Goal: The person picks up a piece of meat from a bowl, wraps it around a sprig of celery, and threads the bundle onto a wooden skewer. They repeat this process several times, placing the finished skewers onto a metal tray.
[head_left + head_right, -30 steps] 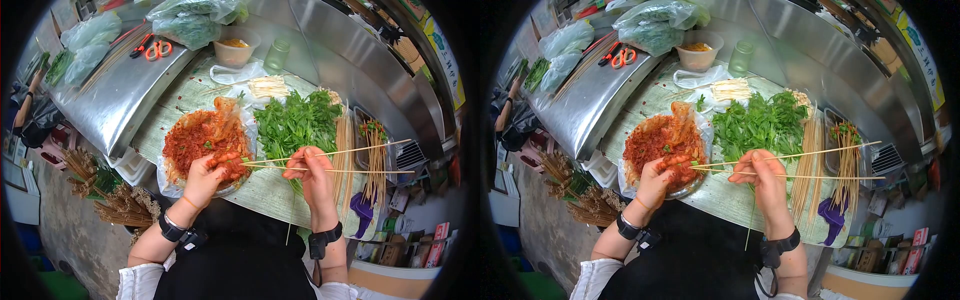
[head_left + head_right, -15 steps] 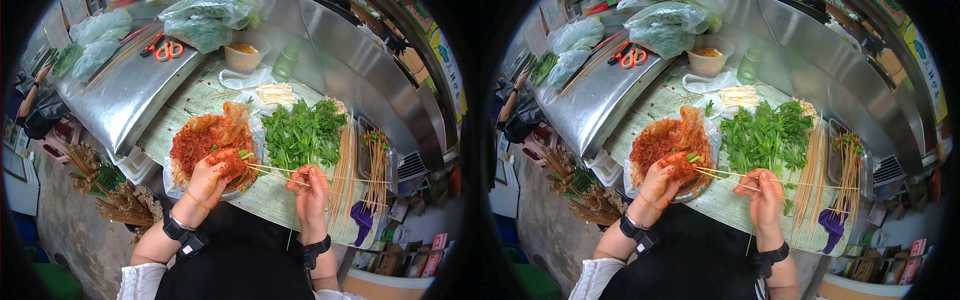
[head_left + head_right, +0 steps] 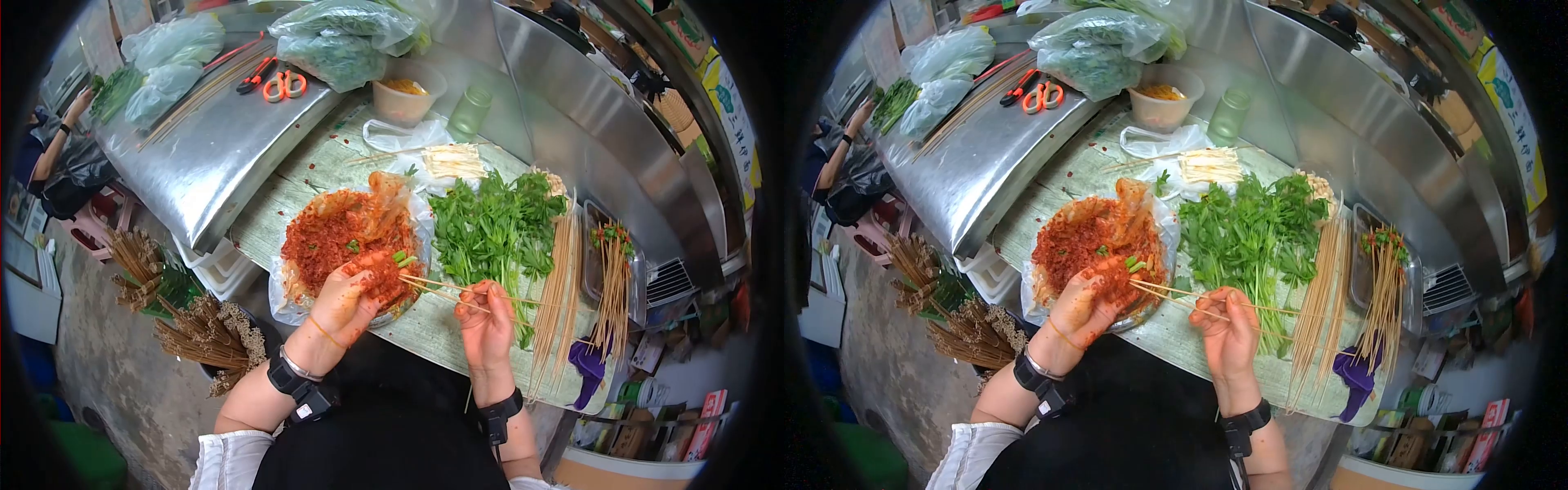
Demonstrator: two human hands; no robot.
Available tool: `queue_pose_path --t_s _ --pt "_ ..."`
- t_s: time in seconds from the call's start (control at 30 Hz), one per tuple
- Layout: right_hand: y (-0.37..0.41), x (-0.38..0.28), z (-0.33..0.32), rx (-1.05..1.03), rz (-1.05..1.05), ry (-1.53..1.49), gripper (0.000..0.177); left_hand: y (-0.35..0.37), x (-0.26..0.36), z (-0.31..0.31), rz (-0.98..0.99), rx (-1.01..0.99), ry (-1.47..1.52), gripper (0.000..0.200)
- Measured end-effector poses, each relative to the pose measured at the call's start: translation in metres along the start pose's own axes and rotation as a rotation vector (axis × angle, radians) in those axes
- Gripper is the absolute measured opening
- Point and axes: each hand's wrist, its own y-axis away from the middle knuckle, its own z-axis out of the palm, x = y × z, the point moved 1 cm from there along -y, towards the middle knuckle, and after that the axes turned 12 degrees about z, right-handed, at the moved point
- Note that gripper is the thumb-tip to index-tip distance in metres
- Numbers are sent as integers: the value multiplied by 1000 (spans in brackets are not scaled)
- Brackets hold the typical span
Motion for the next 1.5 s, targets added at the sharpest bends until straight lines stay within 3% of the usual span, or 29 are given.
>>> queue_pose_path --t_s 0.33,0.5,0.53,0.6,0.63,0.7,0.8,1.0,1.27,1.37,1.4,1.43,1.47,1.5 --pt "4 19 13 79 34 -103 18 1 -2 3 93 -46 60 29" --pt "14 10 32 61 -372 376 23 3 -5 5 383 41 -234 29" --pt "15 7 33 58 -372 377 23 3 -6 5 386 40 -232 29" --pt "18 -1 37 -65 -603 864 24 3 -8 3 487 43 -303 27" --pt "19 -6 42 -67 -602 865 24 3 -8 2 488 44 -302 27" --pt "21 -16 57 -208 -833 1187 10 3 -8 2 527 47 -350 27" --pt "18 -17 62 -271 -875 1310 10 1 -5 3 450 57 -275 33" --pt "10 -18 67 -338 -851 1394 12 -4 -2 -1 453 46 -289 29" --pt "-9 2 69 -271 -846 1396 12 -3 -14 -5 405 -41 -380 22" --pt "-8 2 73 -196 -811 1315 9 -9 -14 -6 571 87 -449 25" --pt "-5 -5 71 -153 -829 1280 9 -15 -8 -15 523 191 -559 26" --pt "-2 -12 61 -172 -712 1138 10 -18 0 -9 588 271 -507 21" --pt "8 -26 51 -158 -414 1074 12 -21 5 -14 613 254 -428 22" --pt "16 -36 42 -118 -302 878 12 -19 9 -2 615 151 -327 23"
